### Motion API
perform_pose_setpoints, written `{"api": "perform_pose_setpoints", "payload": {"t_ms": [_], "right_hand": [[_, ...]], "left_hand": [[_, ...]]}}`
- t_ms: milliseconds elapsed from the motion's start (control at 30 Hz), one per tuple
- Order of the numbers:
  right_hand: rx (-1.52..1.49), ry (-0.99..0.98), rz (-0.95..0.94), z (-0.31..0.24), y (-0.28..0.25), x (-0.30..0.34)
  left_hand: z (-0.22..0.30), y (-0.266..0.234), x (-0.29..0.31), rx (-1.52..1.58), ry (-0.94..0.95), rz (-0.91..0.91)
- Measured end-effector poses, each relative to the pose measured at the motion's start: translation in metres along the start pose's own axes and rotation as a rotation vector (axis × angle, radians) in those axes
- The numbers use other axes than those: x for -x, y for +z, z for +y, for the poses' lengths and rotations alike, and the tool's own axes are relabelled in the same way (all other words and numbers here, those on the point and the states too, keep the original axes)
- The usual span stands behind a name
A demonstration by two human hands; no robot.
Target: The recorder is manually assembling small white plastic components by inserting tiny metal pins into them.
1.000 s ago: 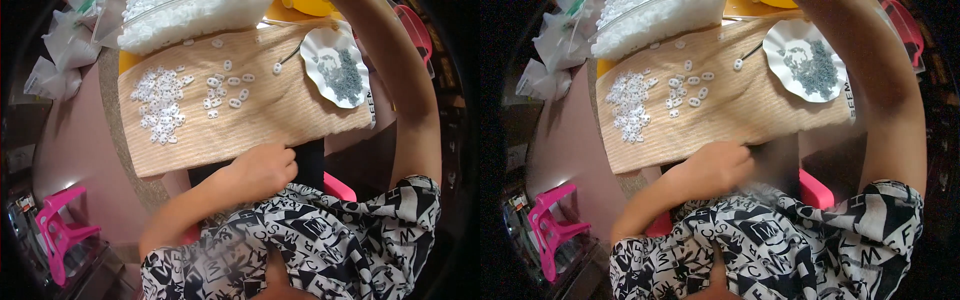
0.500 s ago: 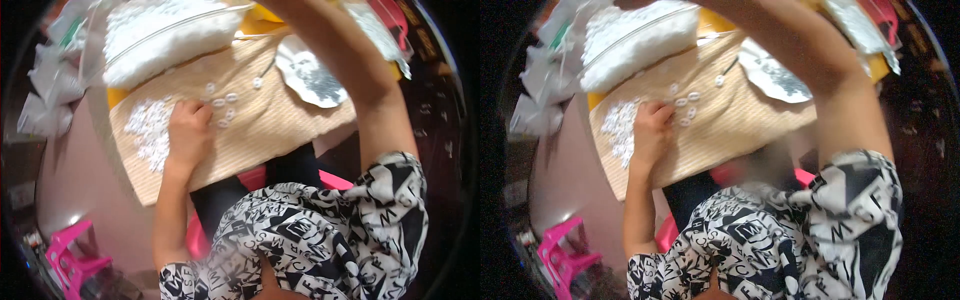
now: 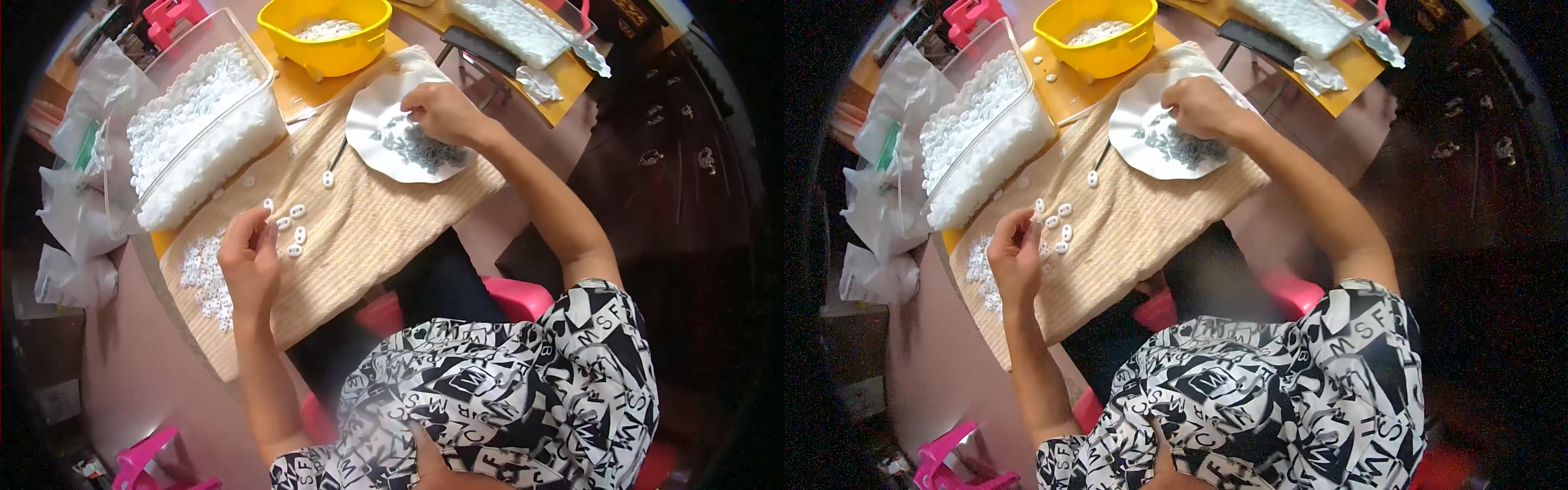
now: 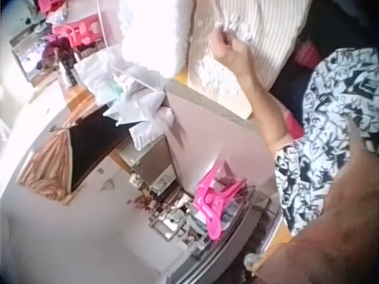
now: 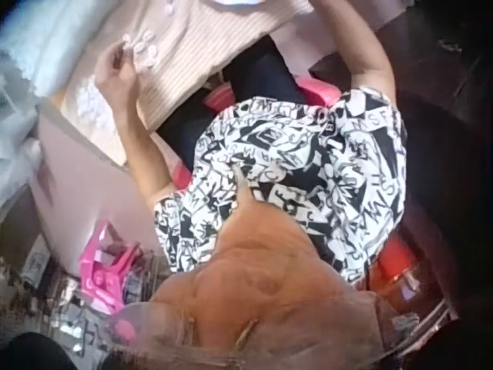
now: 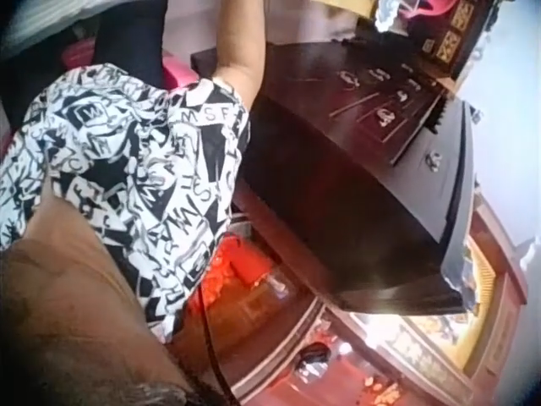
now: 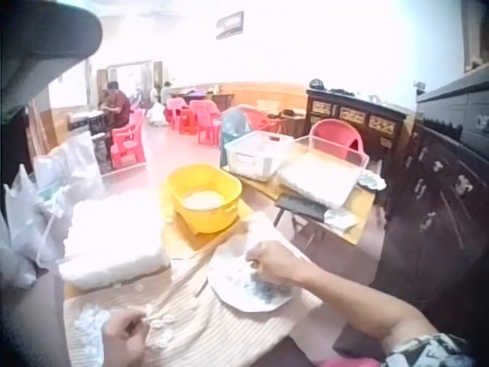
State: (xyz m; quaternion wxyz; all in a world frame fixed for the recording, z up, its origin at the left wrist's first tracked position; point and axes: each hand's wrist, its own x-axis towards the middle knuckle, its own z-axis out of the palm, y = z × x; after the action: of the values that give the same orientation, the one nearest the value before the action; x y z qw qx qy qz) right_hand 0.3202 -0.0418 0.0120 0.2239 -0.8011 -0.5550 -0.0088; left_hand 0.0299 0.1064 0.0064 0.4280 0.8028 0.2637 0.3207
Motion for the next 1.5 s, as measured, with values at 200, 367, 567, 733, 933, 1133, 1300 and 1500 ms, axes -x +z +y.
{"api": "perform_pose_setpoints", "payload": {"t_ms": [200,367,567,733,933,1133,1300,1500], "right_hand": [[0.089,-0.073,-0.083,0.011,0.01,-0.013],[0.131,-0.016,-0.204,0.007,0.009,-0.016],[0.285,-0.141,-0.195,0.002,0.012,-0.021],[0.136,-0.034,-0.187,-0.008,0.008,-0.016],[-0.008,-0.027,-0.098,-0.012,0.005,-0.005],[-0.652,0.278,0.007,-0.025,-0.009,0.01],[-1.752,0.439,-0.291,-0.075,-0.007,0.045],[-1.824,0.473,-0.365,-0.143,0.019,0.072]], "left_hand": [[0.023,-0.002,0.018,0.076,-0.008,-0.008],[0.025,0.001,0.026,0.27,-0.099,0.024],[0.037,0.012,0.029,0.604,-0.245,0.023],[0.03,0.023,0.042,0.886,-0.332,0.038],[0.026,0.022,0.057,1.041,-0.442,0.062],[0.021,0.021,0.065,1.308,-0.588,0.048],[0.02,0.028,0.069,1.379,-0.613,-0.024],[0.033,0.039,0.078,1.416,-0.541,-0.11]]}}
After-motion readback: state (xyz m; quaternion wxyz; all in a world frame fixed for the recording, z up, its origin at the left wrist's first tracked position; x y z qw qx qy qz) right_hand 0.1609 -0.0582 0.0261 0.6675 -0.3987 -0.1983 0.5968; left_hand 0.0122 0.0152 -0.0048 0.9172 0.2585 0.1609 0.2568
